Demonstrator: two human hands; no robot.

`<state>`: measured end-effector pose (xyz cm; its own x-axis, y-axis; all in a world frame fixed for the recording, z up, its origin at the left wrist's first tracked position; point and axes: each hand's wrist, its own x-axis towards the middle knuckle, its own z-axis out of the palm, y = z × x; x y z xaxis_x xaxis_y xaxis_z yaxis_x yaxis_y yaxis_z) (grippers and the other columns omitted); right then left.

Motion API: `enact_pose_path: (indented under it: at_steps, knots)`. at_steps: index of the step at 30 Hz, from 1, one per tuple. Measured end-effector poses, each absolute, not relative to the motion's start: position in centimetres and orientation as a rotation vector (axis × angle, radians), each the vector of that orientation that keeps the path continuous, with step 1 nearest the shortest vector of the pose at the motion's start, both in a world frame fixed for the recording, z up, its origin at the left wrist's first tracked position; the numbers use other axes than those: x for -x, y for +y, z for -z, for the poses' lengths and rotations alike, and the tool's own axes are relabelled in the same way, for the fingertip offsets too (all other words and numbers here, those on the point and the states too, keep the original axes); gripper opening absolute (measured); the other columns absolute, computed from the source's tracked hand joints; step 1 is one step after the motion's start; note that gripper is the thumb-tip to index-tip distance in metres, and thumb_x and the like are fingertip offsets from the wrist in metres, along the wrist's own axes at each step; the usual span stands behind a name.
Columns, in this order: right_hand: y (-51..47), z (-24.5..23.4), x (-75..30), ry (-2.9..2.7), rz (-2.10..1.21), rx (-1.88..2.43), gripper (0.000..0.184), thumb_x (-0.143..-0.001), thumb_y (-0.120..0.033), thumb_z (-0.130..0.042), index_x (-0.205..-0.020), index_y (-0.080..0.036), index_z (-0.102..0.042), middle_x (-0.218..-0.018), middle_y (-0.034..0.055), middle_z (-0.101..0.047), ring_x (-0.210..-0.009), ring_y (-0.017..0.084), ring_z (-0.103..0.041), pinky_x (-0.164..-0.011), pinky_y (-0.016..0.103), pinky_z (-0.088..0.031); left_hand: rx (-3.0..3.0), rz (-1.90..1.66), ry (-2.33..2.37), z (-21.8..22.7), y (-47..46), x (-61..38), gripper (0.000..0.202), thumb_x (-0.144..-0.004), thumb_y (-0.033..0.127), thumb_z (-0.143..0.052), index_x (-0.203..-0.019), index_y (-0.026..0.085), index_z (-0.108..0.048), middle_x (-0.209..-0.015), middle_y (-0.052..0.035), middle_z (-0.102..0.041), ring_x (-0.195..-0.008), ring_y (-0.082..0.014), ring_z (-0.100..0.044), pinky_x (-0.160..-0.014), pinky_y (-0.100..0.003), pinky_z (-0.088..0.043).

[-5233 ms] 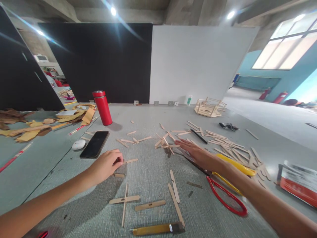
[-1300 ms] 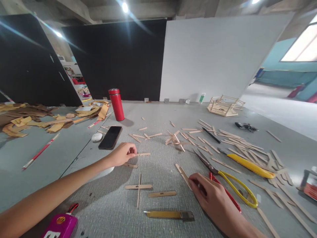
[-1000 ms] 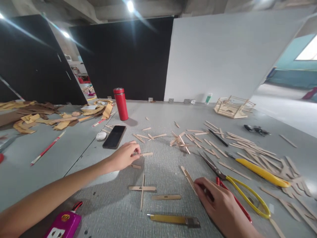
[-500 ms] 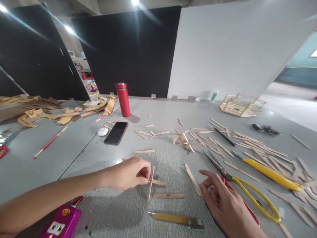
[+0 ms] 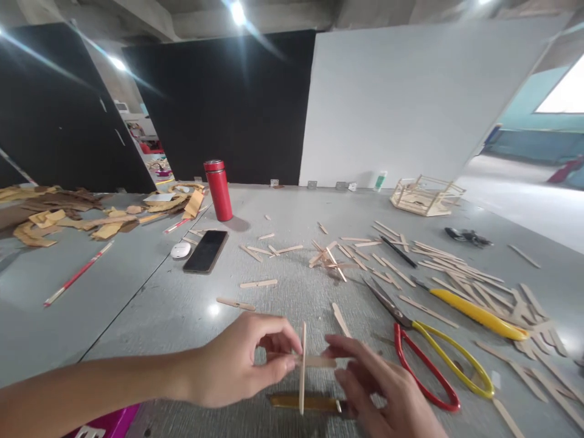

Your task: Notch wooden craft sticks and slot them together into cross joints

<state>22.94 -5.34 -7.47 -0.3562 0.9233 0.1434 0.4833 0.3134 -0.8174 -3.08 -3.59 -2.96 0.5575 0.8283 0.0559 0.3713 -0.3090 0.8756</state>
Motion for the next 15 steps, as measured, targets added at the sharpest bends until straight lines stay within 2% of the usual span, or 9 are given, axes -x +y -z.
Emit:
enact_pose_path:
  at_steps: [3,5,8,15]
  knots:
    - [-6.5,7.2,-21.1,-1.685,-1.447,1.213,0.042,-0.101,-0.059,-0.05,-0.103,-0.02,-0.065,-0.079,0.004,-0.072,-0.04,0.006,-0.053,-0.039,0.019,-0.04,-1.872,-0.679,0.962,3.9,-4.0,2.5,0.009,-0.089,0.02,-0.068,-0.097,0.021,-0.073,-0.085,-0.0012,-0.073,-0.078,-0.0151,-0.066,-0.074,-0.026,-0.054]
    - [-6.8,7.3,-20.5,-1.55,-1.627,1.194,0.05,-0.098,-0.065,-0.05,-0.091,-0.017,-0.063,-0.075,0.0042,-0.072,-0.036,0.003,-0.048,-0.036,0.016,-0.032,-1.855,-0.718,1.007,4.5,-4.2,2.1,0.008,-0.085,0.021,-0.075,-0.092,0.021,-0.075,-0.082,-0.0006,-0.075,-0.075,-0.0151,-0.066,-0.073,-0.026,-0.053]
    - [-6.9,7.4,-20.4,-1.467,-1.685,1.197,0.052,-0.096,-0.066,-0.054,-0.091,-0.016,-0.065,-0.074,0.006,-0.074,-0.038,0.003,-0.05,-0.037,0.014,-0.033,-1.828,-0.772,1.069,5.1,-4.4,1.8,0.011,-0.08,0.022,-0.081,-0.09,0.023,-0.078,-0.078,0.0004,-0.078,-0.071,-0.0146,-0.068,-0.07,-0.025,-0.054]
    - [-6.7,7.9,-20.5,-1.441,-1.69,1.173,0.055,-0.094,-0.067,-0.058,-0.099,-0.014,-0.073,-0.078,0.0073,-0.075,-0.039,0.003,-0.05,-0.039,0.016,-0.033,-1.821,-0.827,1.083,5.5,-4.6,1.4,0.011,-0.076,0.02,-0.084,-0.085,0.024,-0.08,-0.076,0.0007,-0.08,-0.067,-0.0148,-0.071,-0.068,-0.024,-0.055]
